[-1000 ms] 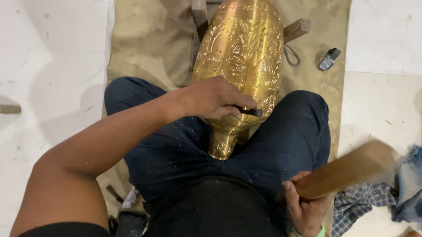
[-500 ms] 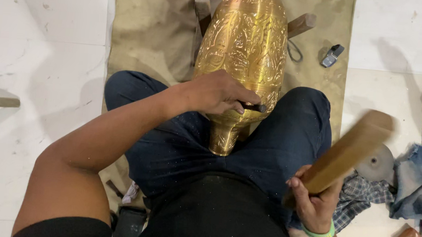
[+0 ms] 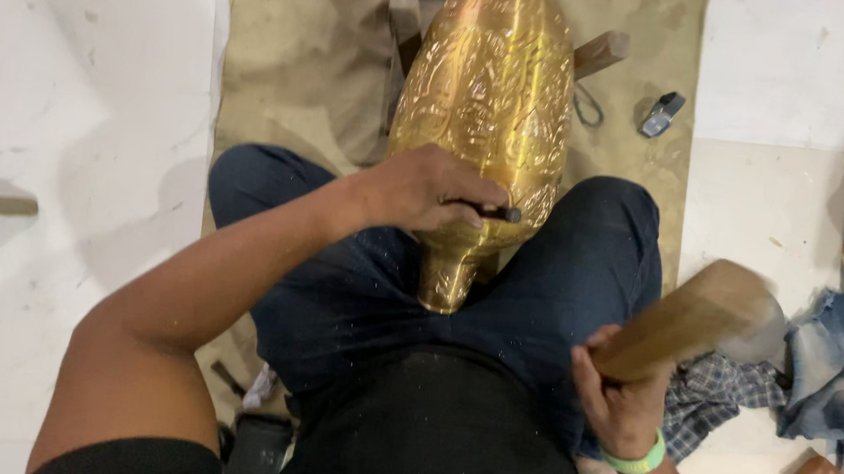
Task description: The person sits cross-legged on the floor with a large engraved brass vase resting on their lap. They hold a punch against the vase's decorated surface with one hand and repeatedly strike it with a wooden mallet held in the other hand, repositioning the punch across different areas of the pattern.
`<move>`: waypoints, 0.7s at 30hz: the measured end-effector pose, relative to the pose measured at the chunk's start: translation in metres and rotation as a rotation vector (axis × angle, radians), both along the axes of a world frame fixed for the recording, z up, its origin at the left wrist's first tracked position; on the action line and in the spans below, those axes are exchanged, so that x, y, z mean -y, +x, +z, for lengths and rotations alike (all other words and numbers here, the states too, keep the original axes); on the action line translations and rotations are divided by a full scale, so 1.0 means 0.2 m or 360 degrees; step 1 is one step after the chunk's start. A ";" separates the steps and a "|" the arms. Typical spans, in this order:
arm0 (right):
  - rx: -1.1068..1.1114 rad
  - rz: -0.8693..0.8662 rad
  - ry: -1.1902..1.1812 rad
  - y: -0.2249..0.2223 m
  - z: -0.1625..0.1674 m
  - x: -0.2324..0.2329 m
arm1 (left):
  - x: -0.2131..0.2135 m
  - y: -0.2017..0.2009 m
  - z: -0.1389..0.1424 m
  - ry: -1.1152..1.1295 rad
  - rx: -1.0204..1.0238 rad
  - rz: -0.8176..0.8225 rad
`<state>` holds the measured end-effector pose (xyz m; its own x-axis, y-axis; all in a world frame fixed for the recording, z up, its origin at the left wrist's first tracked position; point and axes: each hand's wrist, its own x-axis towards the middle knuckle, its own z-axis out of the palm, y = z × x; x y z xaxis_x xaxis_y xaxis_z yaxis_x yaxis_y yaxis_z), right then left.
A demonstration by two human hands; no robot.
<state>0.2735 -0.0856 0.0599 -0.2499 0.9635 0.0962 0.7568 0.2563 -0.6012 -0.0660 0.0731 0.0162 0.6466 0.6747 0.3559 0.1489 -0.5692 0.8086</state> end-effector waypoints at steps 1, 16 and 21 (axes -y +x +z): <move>0.0418 -0.0002 -0.0181 0.01 -0.01 0.00 | 0.01 0.00 0.00 -0.0011 -0.0015 -0.0009; -0.0237 -0.0104 0.0068 -0.01 0.02 -0.13 | 0.01 0.00 0.00 0.0102 -0.0064 0.0077; 0.0190 -0.0169 -0.0099 -0.05 0.06 -0.14 | 0.04 -0.02 -0.02 -0.0024 0.0045 0.0110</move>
